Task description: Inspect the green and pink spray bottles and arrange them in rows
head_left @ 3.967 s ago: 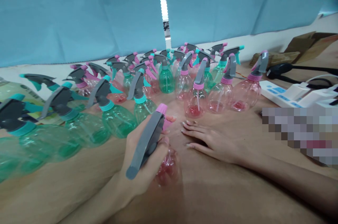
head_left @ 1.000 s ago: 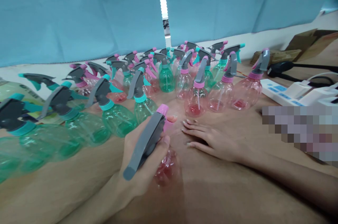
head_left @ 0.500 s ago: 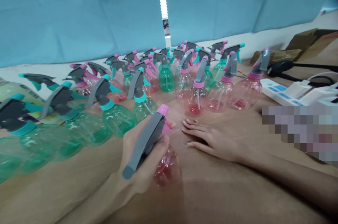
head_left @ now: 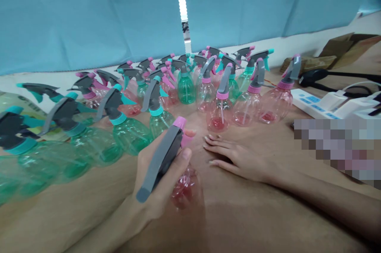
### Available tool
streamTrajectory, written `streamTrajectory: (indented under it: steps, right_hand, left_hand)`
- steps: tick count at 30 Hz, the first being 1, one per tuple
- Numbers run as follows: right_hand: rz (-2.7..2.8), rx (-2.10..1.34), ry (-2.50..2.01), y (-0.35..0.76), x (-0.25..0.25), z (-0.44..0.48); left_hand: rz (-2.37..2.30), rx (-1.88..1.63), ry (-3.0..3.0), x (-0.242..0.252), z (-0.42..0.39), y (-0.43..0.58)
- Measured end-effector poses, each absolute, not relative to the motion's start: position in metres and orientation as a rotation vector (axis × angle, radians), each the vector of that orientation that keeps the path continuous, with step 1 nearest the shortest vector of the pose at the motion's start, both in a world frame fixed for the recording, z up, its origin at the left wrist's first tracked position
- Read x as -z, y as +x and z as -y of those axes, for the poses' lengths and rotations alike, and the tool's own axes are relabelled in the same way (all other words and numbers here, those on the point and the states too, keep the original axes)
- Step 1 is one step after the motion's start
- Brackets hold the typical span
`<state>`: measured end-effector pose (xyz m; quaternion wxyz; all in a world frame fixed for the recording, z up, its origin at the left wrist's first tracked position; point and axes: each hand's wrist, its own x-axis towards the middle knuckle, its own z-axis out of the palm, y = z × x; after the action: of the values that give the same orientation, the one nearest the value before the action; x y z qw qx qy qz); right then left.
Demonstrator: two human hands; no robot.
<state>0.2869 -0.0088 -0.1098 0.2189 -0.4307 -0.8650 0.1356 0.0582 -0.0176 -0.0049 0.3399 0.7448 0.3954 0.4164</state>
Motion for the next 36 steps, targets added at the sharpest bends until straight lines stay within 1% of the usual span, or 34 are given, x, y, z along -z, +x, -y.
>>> streamTrajectory:
  steps: [8,13,19,36]
  right_hand:
    - [2.385,-0.395,-1.206,0.2865,0.1063,0.0094]
    - [2.375,-0.392,-1.186,0.2870,0.1070,0.0090]
    - [2.378,-0.387,-1.172,0.2878,0.1085,0.0086]
    - [2.396,-0.385,-1.208,0.2867,0.1052,0.0099]
  left_hand:
    - [-1.060,-1.048,1.964,0.0027,0.0192,0.0567]
    - [-1.050,-1.110,1.931,0.0085,0.0191,0.0562]
    - [-1.045,-1.044,1.995,0.0062,0.0177,0.0556]
    - [-1.038,-1.036,1.967,0.0031,0.0189,0.0560]
